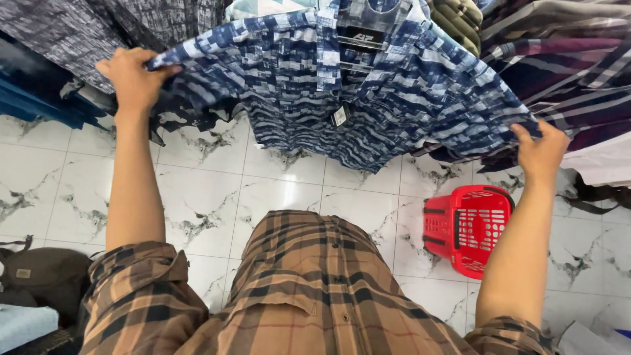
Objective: The person is inspecting shirts by removing them from hangers, unbuttoning them, and then hanging them back on a clothing rack.
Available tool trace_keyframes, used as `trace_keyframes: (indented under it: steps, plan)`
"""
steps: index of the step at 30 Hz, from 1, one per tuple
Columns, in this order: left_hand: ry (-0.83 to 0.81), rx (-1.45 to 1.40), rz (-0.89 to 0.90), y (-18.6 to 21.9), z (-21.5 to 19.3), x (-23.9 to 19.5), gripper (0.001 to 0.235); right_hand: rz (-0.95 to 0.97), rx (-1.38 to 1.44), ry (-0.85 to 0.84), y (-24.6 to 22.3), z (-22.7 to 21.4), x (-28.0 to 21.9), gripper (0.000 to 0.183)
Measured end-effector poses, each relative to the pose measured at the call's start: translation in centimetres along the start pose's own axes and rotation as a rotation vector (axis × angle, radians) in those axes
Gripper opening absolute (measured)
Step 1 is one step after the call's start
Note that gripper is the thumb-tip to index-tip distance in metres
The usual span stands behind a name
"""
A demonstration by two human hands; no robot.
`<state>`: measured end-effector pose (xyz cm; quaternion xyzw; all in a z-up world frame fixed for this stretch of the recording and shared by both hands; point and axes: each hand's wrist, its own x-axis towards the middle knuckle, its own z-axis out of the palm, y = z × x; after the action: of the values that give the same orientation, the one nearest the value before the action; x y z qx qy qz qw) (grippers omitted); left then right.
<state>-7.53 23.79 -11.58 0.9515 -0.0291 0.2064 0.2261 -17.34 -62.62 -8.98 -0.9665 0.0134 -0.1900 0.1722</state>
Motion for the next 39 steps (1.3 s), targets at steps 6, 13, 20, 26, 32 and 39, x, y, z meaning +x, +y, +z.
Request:
trace_keyframes:
  steps: [6,13,20,26,32,39]
  plan:
    - [0.192,0.126,0.023,-5.7,-0.9,-2.5,0.026,-0.021,0.054,0.191,3.1,-0.2,-0.2,0.020]
    - [0.788,-0.070,-0.587,1.7,2.7,-7.5,0.018,0.150,0.282,0.903,-10.5,2.3,-2.2,0.006]
    - [0.219,-0.488,-0.252,16.9,18.8,-12.6,0.011,0.006,1.064,-0.522,-33.7,17.0,-7.6,0.038]
    - [-0.035,-0.644,0.043,23.0,22.5,-7.2,0.021,0.320,1.061,-0.694,-33.2,23.4,-5.5,0.076]
    - [-0.129,-0.576,-0.071,26.1,24.3,-7.1,0.019,0.537,0.914,-0.481,-31.5,26.4,-5.4,0.091]
    - [0.014,-0.460,-0.124,26.9,27.4,-7.1,0.014,0.756,0.815,-0.208,-32.8,27.9,-1.1,0.084]
